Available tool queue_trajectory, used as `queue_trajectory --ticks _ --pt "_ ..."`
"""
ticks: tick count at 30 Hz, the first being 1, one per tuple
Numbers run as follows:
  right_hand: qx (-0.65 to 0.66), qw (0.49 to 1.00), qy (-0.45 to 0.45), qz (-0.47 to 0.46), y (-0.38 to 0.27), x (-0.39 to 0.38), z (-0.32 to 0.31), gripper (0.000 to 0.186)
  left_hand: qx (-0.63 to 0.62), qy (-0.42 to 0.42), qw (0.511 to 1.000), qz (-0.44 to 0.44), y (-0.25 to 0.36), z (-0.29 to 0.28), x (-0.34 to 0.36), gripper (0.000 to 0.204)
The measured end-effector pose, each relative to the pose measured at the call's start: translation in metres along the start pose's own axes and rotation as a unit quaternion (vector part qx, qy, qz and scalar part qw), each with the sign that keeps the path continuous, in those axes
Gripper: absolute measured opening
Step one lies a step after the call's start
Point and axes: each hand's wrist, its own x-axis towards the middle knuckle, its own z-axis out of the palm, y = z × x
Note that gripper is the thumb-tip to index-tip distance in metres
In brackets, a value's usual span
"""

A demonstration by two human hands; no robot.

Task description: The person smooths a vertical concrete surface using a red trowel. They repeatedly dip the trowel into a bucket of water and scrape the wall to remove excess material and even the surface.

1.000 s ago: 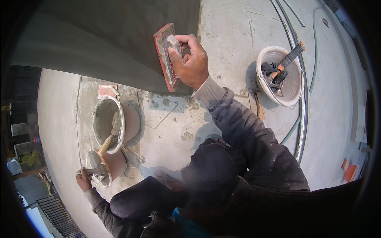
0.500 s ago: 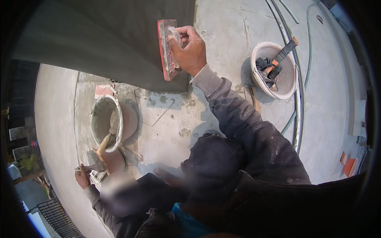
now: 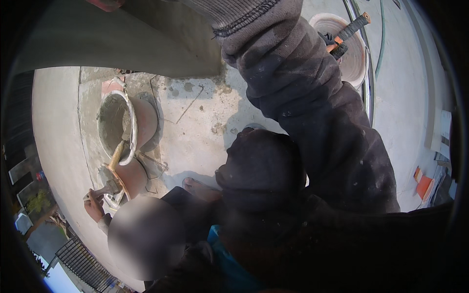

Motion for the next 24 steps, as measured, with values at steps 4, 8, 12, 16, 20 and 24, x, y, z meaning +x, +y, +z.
queue_trajectory --ticks 4,8,12,16,20,24 --pt "-0.036 0.957 -0.040 0.283 0.049 -0.182 -0.010 0.032 0.013 0.000 1.000 -0.027 -0.014 -0.034 -0.014 0.045" --pt "-0.065 0.841 0.047 0.535 0.146 -0.269 -0.030 0.029 0.026 -0.008 1.000 -0.015 -0.014 -0.024 -0.001 0.045" --pt "-0.055 0.906 -0.052 0.416 0.088 -0.135 -0.007 0.027 0.039 0.006 0.998 -0.047 -0.026 -0.043 -0.013 0.045" --pt "-0.055 0.972 -0.006 0.227 0.070 -0.185 -0.020 0.029 0.030 -0.009 0.999 -0.044 -0.016 -0.024 -0.006 0.045" --pt "-0.098 0.951 -0.051 0.290 0.106 -0.160 -0.022 0.030 0.026 -0.015 0.999 -0.030 -0.008 -0.024 -0.009 0.046" --pt "-0.073 0.993 -0.021 0.090 0.078 -0.154 -0.007 0.035 0.055 -0.008 0.998 -0.035 -0.011 -0.026 -0.006 0.047"
